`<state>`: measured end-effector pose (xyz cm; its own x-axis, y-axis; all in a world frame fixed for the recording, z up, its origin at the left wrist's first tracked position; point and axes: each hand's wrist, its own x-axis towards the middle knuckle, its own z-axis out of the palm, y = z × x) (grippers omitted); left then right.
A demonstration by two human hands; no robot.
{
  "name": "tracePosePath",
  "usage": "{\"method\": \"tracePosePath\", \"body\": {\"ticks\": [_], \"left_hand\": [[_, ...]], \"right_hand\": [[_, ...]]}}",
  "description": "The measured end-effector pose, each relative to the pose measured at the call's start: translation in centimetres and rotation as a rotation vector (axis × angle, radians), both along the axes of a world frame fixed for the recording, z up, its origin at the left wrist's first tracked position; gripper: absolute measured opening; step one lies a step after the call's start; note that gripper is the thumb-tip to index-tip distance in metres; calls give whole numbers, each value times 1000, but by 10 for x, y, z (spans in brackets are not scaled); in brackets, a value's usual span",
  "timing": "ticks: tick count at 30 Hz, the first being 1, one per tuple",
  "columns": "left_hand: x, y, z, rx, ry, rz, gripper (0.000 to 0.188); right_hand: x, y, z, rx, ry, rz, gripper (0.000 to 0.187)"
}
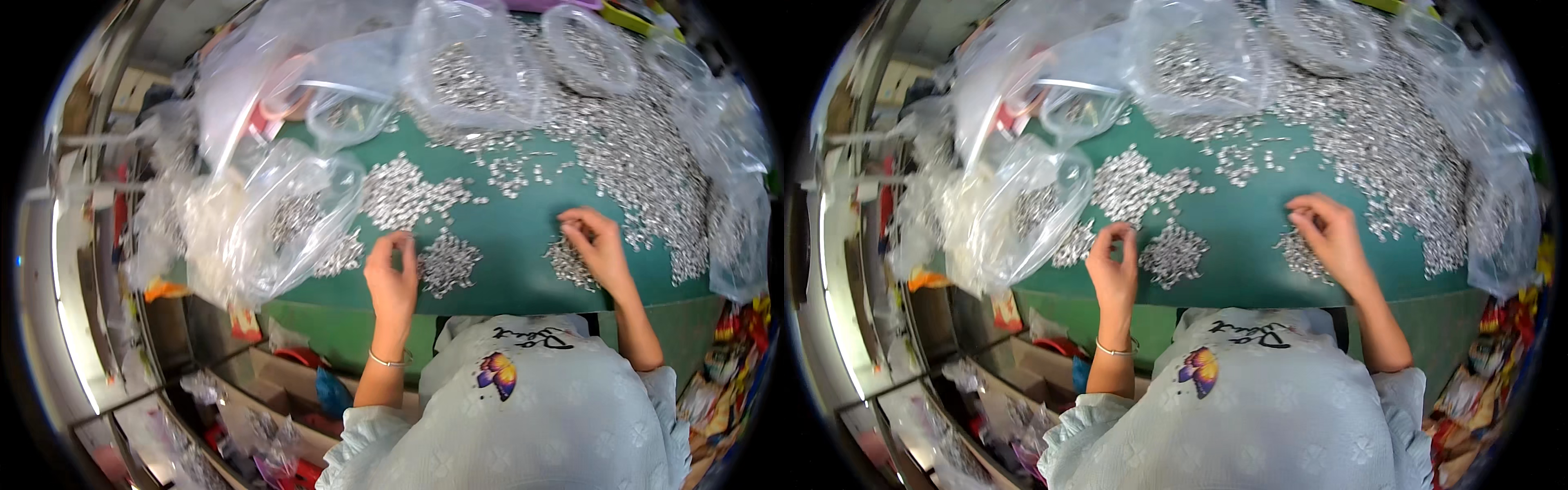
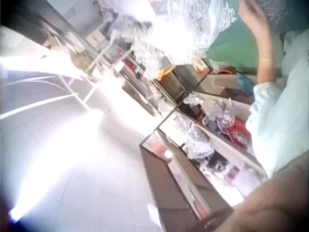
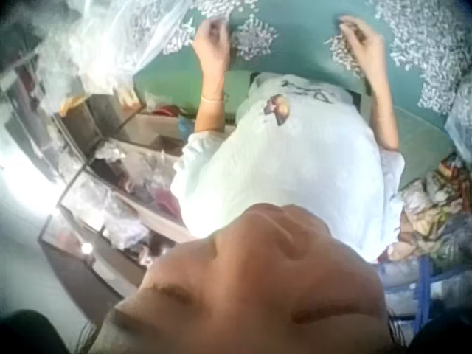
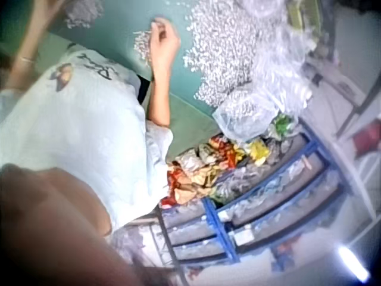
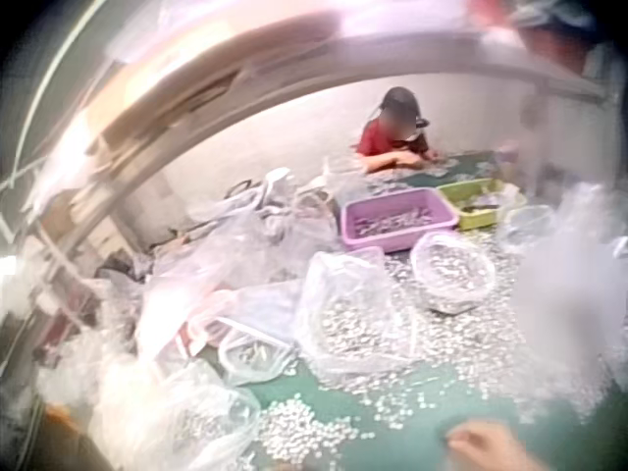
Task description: The person sorts small metal components on a workbench by hand, moving them between piles and placing them into plastic bags.
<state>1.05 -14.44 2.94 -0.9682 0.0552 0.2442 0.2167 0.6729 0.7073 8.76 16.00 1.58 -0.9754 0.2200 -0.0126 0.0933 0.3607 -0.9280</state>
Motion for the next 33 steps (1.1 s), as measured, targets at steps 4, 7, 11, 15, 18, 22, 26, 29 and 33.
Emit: {"method": "tracePosePath", "body": {"ticks": [4,7,11,15,18,22,26,29,33], "left_hand": [[1,-58,-12,-362,204,219,14],[-1,-87,-41,-461,123,415,24],[-2,-70,-46,-395,186,486,24],[3,-9,-21,-196,312,69,27],[-10,47,-13,-73,2,-348,31],[-47,98,-8,-166,128,-567,32],[-81,127,-29,-169,138,-655,26],[-89,132,-37,-269,79,-642,22],[-96,119,-38,-286,81,-574,20]], "right_hand": [[-7,8,10,109,19,9,12],[-19,11,17,185,-35,138,17],[-30,22,22,320,63,-43,24],[-69,17,-6,623,350,55,32],[-85,8,-22,799,296,166,32],[-78,14,-16,618,276,156,25],[-74,29,-10,620,286,42,22],[-80,32,-9,605,228,90,21],[-88,28,-7,631,205,87,22]]}}
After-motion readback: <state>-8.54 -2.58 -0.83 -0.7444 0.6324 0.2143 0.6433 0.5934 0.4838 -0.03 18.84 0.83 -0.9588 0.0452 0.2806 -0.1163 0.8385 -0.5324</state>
